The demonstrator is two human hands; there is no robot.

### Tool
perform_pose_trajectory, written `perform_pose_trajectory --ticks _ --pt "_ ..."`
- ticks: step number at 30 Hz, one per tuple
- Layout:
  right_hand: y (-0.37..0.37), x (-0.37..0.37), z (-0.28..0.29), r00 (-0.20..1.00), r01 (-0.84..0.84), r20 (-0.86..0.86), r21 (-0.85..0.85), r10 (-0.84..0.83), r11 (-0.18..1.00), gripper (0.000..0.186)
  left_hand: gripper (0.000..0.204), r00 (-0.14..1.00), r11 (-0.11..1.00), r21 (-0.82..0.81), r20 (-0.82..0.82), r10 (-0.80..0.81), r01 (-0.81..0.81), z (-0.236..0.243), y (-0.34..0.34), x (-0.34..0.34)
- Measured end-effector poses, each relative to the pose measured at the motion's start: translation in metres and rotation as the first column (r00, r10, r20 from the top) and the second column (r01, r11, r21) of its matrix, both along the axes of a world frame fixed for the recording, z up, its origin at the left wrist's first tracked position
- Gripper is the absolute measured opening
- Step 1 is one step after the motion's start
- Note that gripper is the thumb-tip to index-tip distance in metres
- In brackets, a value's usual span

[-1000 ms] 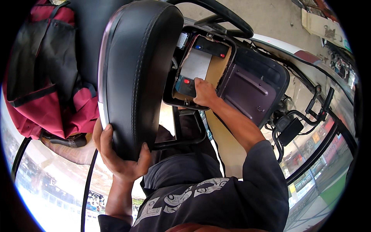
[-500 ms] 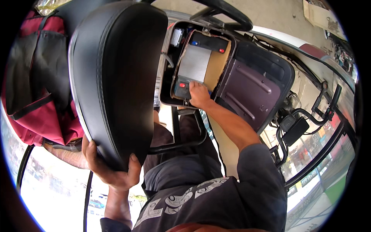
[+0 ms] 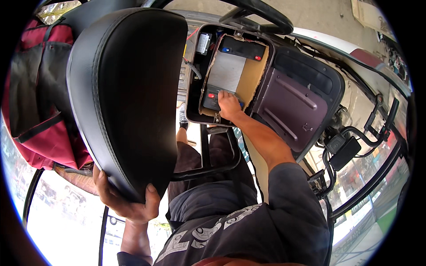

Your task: The person installs a silver electronic module into the open seat compartment of a scooter, connecting wires and securing it in place. They then place several batteries into the compartment and close the seat.

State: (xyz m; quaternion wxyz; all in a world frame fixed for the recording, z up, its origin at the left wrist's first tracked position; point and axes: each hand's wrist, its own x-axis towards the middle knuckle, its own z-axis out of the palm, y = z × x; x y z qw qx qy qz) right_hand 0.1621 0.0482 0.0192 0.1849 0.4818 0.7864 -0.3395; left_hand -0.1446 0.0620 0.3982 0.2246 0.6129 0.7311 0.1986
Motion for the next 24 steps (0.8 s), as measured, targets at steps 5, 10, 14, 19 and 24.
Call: perform_pose_trajectory --ticks 5,10,14,19,24 --pt "0.002 -0.004 0.002 1.000 -0.008 0.013 -0.009 0.008 1.000 0.070 0.093 0.999 1.000 -0.011 -0.032 -0.008 0.008 0.001 0.002 -0.001" --pt "-0.004 -0.004 0.011 0.999 -0.039 0.001 0.056 0.039 0.998 0.072 0.095 0.998 0.996 -0.088 -0.052 0.023 -0.027 0.006 -0.003 -0.004" --pt "0.001 0.004 0.004 0.999 -0.033 -0.017 -0.001 0.033 0.999 0.070 0.097 0.993 0.992 -0.118 -0.116 0.035 -0.049 0.010 -0.006 -0.002" --pt "0.019 0.026 -0.011 0.987 -0.041 -0.158 -0.047 0.033 0.998 0.065 0.096 0.995 0.993 -0.113 -0.098 0.023 -0.034 0.007 -0.007 -0.003" --pt "0.044 0.017 -0.022 0.999 -0.007 -0.046 -0.179 -0.002 0.984 0.068 0.095 0.997 0.995 -0.096 -0.077 0.010 -0.017 0.005 -0.004 -0.003"
